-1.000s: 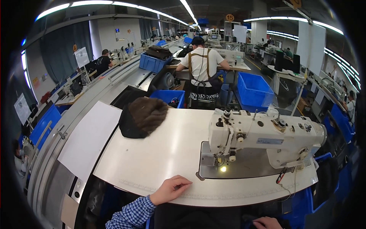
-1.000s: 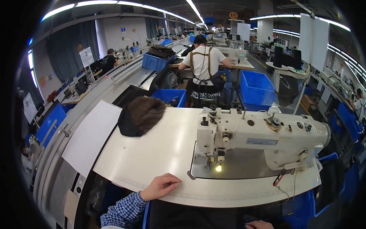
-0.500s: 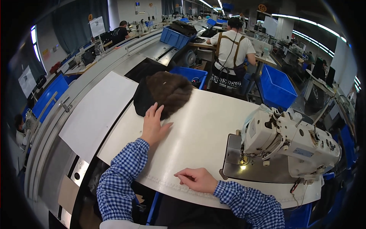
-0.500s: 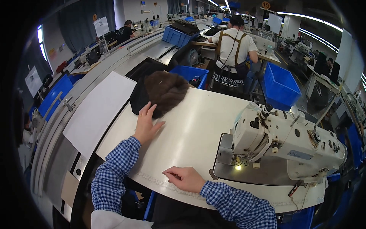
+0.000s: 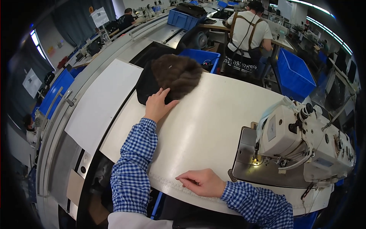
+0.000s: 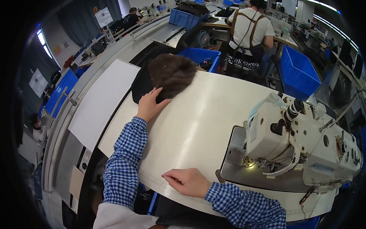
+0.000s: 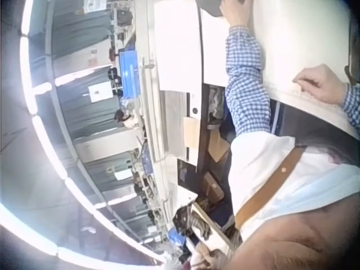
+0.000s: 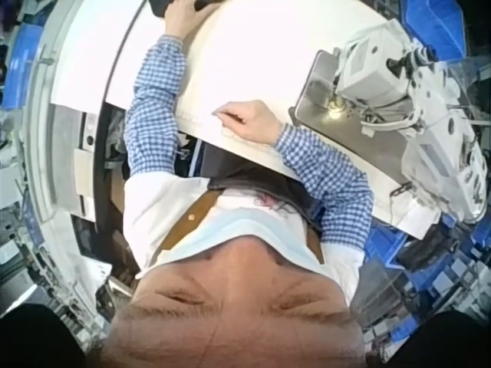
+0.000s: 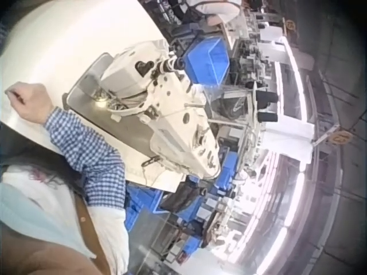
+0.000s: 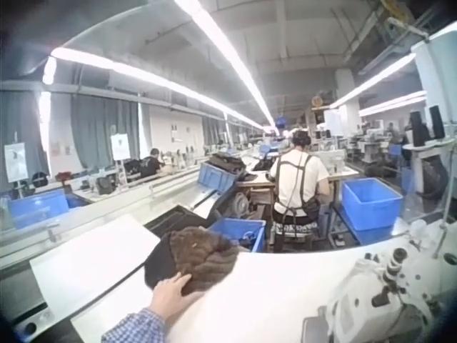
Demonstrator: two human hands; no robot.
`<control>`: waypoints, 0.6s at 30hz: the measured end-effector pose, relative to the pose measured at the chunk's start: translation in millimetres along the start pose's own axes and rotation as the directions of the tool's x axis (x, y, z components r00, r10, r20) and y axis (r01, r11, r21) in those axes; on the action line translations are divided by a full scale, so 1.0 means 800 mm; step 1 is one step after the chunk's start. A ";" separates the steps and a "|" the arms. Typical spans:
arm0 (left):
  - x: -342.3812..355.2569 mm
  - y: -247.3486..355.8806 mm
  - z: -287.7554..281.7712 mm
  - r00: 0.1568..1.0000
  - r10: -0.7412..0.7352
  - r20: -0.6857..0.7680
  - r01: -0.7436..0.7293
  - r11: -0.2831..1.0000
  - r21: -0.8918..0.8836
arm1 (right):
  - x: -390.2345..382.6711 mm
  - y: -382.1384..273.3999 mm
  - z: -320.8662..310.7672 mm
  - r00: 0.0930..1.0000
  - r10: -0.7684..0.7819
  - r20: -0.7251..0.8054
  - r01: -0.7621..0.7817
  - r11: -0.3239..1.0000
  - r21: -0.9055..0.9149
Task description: Sewing a fur-lined hat using an industrial sewing machine.
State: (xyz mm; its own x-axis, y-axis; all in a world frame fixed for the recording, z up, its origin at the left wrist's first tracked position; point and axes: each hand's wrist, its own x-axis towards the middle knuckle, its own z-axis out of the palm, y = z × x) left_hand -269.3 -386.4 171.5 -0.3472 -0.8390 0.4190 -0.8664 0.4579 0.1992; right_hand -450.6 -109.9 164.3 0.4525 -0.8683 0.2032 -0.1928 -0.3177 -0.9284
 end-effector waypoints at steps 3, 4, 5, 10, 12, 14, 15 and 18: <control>-0.002 0.004 -0.001 0.998 0.057 0.005 -0.057 0.989 0.139 | 0.003 0.000 -0.002 0.999 -0.037 -0.010 0.037 0.999 -0.023; -0.006 0.007 -0.004 0.994 0.108 0.028 -0.112 0.972 0.207 | 0.003 0.001 -0.003 0.999 -0.039 -0.014 0.039 0.999 -0.023; -0.008 0.010 -0.006 0.986 0.158 0.053 -0.166 0.948 0.272 | 0.004 0.003 -0.003 0.999 -0.022 -0.028 0.023 0.999 0.031; -0.014 0.011 -0.022 0.934 0.340 0.110 -0.358 0.880 0.312 | 0.011 -0.012 -0.013 0.981 0.196 0.001 -0.191 0.953 0.236; -0.015 -0.006 -0.027 0.914 0.340 0.223 -0.399 0.858 0.324 | 0.014 -0.020 -0.014 0.964 0.266 0.022 -0.260 0.915 0.307; -0.028 0.017 -0.028 0.927 0.340 0.159 -0.369 0.900 0.232 | 0.017 -0.005 -0.023 0.934 0.350 0.076 -0.356 0.884 0.303; -0.046 0.032 -0.029 0.935 0.347 0.077 -0.354 0.923 0.150 | 0.019 0.012 -0.019 0.949 0.283 -0.139 -0.188 0.860 0.474; -0.129 0.078 -0.051 0.915 0.386 -0.116 -0.401 0.897 -0.184 | 0.035 0.019 -0.028 0.823 0.480 -0.303 0.044 0.478 0.877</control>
State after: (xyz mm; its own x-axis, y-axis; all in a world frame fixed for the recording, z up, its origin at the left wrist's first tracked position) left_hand -272.6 -259.6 176.6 -0.6103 -0.5574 0.5629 -0.5722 0.8016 0.1734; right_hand -460.9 -147.5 162.7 0.0166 -0.9827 -0.1842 0.6913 0.1444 -0.7080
